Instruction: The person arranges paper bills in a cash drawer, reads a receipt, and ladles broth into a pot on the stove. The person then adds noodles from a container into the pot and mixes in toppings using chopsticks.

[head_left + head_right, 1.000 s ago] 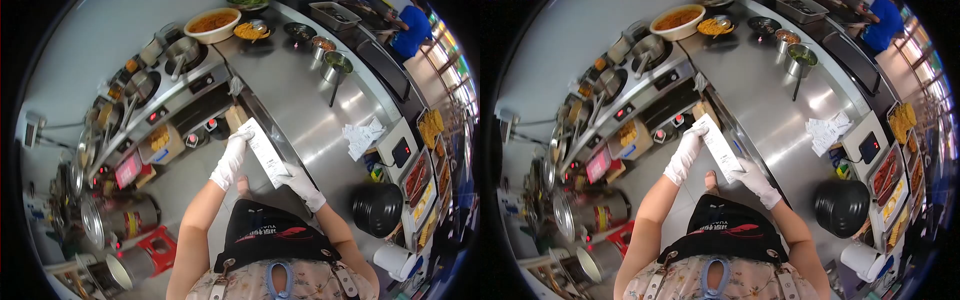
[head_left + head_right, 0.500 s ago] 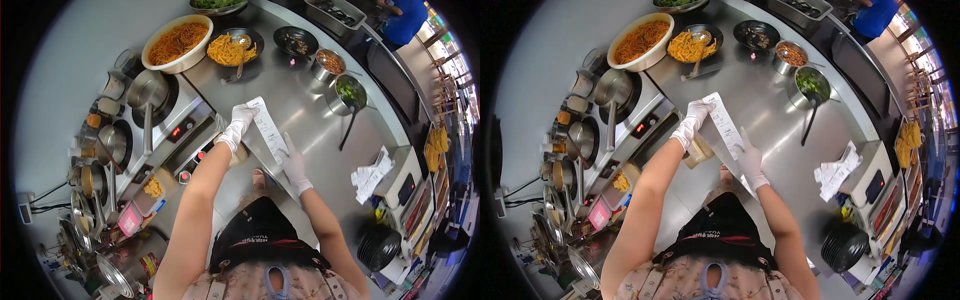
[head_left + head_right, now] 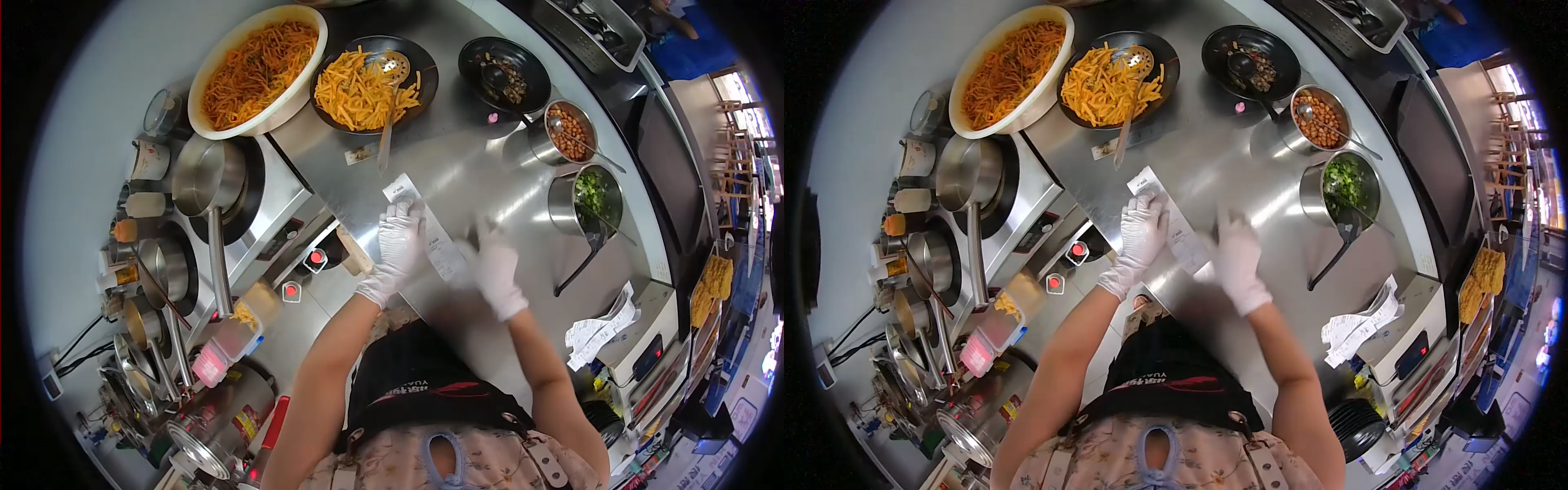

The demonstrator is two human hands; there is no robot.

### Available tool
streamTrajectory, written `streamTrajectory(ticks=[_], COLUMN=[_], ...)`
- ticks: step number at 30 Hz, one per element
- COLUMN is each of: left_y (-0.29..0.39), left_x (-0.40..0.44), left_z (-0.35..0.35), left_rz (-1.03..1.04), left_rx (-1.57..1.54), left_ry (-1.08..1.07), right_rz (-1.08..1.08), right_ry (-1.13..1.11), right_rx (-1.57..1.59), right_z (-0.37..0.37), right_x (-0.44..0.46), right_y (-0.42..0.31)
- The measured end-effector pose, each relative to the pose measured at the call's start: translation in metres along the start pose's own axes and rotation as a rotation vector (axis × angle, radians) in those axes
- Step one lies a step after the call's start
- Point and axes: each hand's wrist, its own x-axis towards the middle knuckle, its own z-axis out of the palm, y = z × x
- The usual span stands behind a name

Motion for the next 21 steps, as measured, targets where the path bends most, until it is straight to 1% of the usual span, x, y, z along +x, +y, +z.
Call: streamTrajectory(ticks=[1,5,7,8,11,13,16,19,21], left_y=[0.000,-0.002,-0.009,-0.011,-0.013,-0.017,-0.029,-0.037,-0.037], left_x=[-0.001,0.006,0.006,0.007,0.011,0.015,0.023,0.031,0.030], left_z=[0.001,-0.008,-0.010,-0.012,-0.012,-0.010,-0.007,-0.008,-0.010], left_rz=[0.010,0.022,0.076,0.069,0.088,0.064,0.085,0.090,0.093], left_rx=[0.021,-0.013,0.002,0.011,-0.071,-0.121,-0.116,-0.102,-0.088], left_ry=[0.004,-0.026,-0.036,-0.034,-0.032,-0.054,-0.042,-0.057,-0.068], right_rz=[-0.023,0.086,0.195,0.188,0.172,0.020,-0.005,-0.014,0.024], right_ry=[0.066,0.378,0.350,0.346,0.389,0.433,0.371,0.362,0.322], right_rx=[0.130,0.213,-0.006,0.002,0.052,0.055,0.088,0.124,0.111], right_z=[-0.007,0.016,0.021,0.028,0.041,0.043,0.042,0.040,0.040], right_x=[0.030,0.163,0.207,0.221,0.235,0.231,0.222,0.216,0.214], right_y=[0.006,0.036,0.042,0.047,0.056,0.057,0.056,0.054,0.051])
